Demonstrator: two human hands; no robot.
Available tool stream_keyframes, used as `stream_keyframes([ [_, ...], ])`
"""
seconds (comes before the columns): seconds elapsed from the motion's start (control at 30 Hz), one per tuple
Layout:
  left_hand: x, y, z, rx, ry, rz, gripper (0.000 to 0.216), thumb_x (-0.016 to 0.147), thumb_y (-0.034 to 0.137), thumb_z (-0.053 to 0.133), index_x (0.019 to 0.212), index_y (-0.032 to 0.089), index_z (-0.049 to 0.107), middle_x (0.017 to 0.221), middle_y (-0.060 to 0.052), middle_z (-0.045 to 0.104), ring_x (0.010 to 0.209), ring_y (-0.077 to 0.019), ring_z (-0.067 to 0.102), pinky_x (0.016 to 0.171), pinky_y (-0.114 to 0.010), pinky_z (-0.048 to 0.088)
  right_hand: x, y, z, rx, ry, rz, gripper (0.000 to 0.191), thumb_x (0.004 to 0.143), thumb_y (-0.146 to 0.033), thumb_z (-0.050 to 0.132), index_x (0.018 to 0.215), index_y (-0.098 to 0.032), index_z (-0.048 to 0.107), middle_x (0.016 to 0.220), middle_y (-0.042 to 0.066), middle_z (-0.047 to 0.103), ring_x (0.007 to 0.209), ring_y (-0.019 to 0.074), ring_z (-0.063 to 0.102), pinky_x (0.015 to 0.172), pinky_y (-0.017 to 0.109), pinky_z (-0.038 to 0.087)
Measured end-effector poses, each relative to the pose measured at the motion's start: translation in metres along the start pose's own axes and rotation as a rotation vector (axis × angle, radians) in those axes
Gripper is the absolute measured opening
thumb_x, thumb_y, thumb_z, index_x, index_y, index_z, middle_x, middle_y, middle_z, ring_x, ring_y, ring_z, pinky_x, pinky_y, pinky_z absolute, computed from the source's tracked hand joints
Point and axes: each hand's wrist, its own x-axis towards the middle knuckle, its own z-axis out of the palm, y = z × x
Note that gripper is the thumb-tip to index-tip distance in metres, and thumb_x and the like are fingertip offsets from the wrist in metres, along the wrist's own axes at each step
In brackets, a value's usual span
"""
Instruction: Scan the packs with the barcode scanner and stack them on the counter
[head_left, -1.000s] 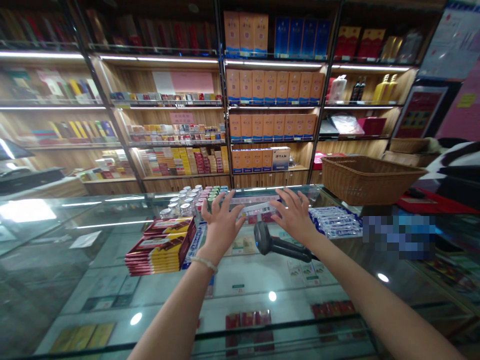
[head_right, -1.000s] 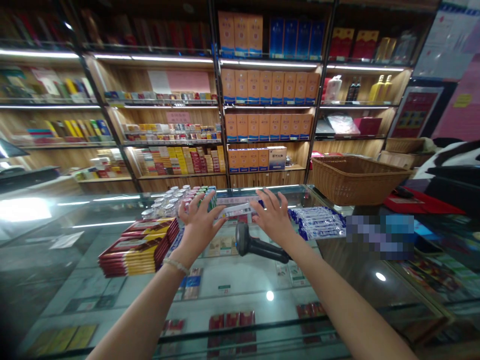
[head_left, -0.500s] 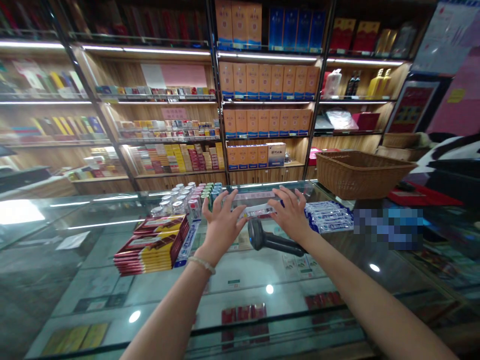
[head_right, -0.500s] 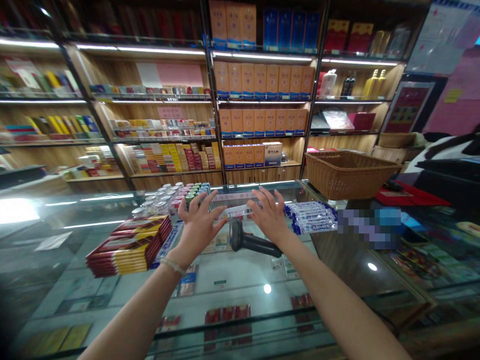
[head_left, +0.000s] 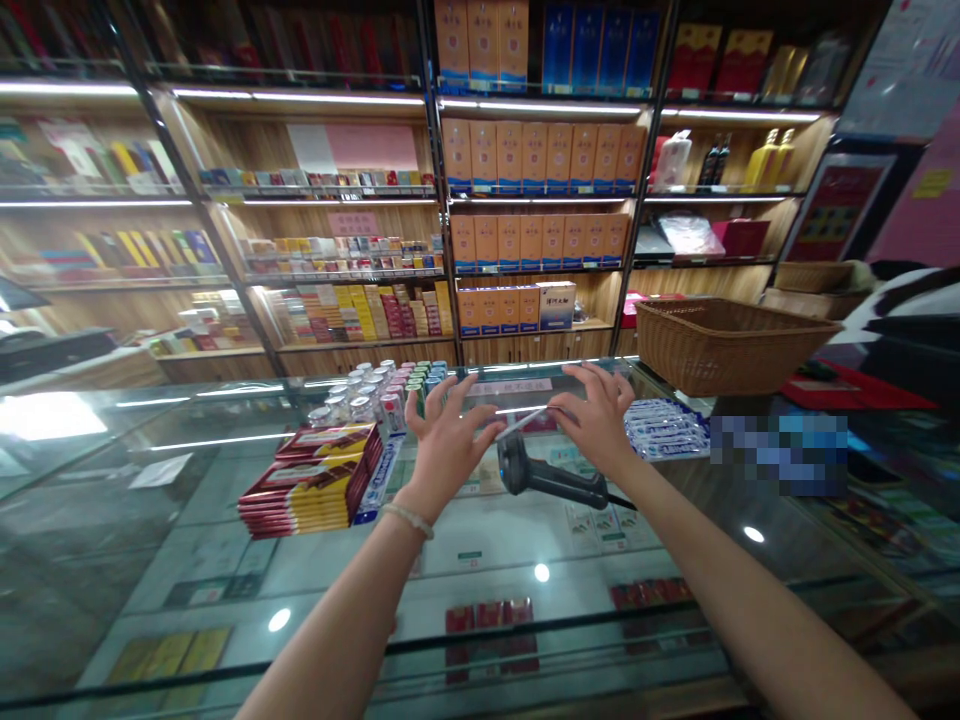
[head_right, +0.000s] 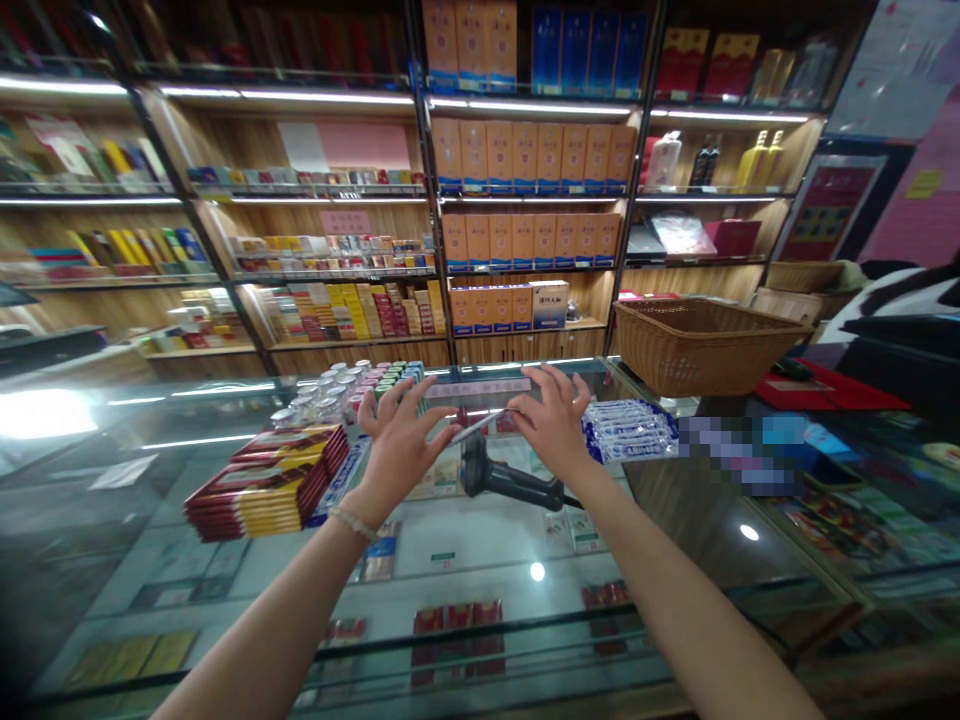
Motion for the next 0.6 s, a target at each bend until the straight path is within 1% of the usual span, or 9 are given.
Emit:
stream_keyframes([
  [0.1, 0.0, -0.001, -0.001, -0.035, 0.033, -0.019, 0.016, 0.093, 0.045, 0.067, 0.098, 0.033, 0.078, 0.153, -0.004, 0.057, 0.146, -0.0332, 0.04, 0.124, -0.068, 0.01, 0.002, 0.005, -0.002, 0.04, -0.05, 0.068, 0.019, 0.097, -0.041, 0.063, 0.089, -0.032, 0.077, 0.144, 0.004, 0.059, 0.141, 0.0313, 0.041, 0.116, 0.057, 0.021],
  [0.2, 0.001, -0.003, -0.002, -0.057, 0.048, -0.026, 0.018, 0.093, 0.046, 0.068, 0.093, 0.031, 0.077, 0.152, -0.004, 0.058, 0.144, -0.0336, 0.041, 0.124, -0.069, 0.011, 0.003, 0.011, -0.002, 0.078, -0.08, 0.119, 0.02, 0.096, -0.043, 0.063, 0.089, -0.031, 0.078, 0.146, 0.005, 0.057, 0.14, 0.0322, 0.041, 0.115, 0.058, 0.025],
  [0.33, 0.002, -0.006, 0.003, -0.107, 0.047, -0.045, 0.017, 0.094, 0.041, 0.067, 0.087, 0.028, 0.075, 0.151, -0.005, 0.058, 0.144, -0.0334, 0.04, 0.123, -0.068, 0.016, 0.004, 0.015, -0.001, 0.11, -0.1, 0.164, 0.02, 0.095, -0.042, 0.064, 0.086, -0.03, 0.078, 0.143, 0.006, 0.059, 0.139, 0.0329, 0.042, 0.114, 0.059, 0.026],
  [0.43, 0.002, -0.006, 0.009, -0.158, 0.054, -0.088, 0.016, 0.093, 0.038, 0.068, 0.082, 0.027, 0.074, 0.151, -0.004, 0.058, 0.144, -0.0339, 0.039, 0.123, -0.068, 0.016, 0.003, 0.015, -0.001, 0.103, -0.101, 0.155, 0.021, 0.095, -0.042, 0.063, 0.087, -0.029, 0.077, 0.142, 0.007, 0.059, 0.137, 0.0332, 0.043, 0.113, 0.06, 0.026],
  [0.53, 0.003, -0.007, 0.015, -0.215, 0.051, -0.142, 0.019, 0.093, 0.038, 0.067, 0.079, 0.027, 0.074, 0.151, -0.004, 0.058, 0.143, -0.0334, 0.039, 0.124, -0.068, 0.016, 0.002, 0.012, -0.004, 0.046, -0.089, 0.112, 0.018, 0.093, -0.043, 0.065, 0.099, -0.029, 0.075, 0.144, 0.009, 0.057, 0.139, 0.033, 0.042, 0.115, 0.06, 0.022],
  [0.6, 0.003, -0.009, 0.017, -0.257, 0.035, -0.169, 0.02, 0.093, 0.039, 0.067, 0.079, 0.027, 0.073, 0.152, -0.004, 0.056, 0.144, -0.0323, 0.038, 0.125, -0.064, 0.019, 0.001, 0.009, -0.006, 0.007, -0.084, 0.063, 0.025, 0.091, -0.045, 0.068, 0.111, -0.03, 0.072, 0.146, 0.01, 0.056, 0.141, 0.0326, 0.041, 0.118, 0.059, 0.018],
])
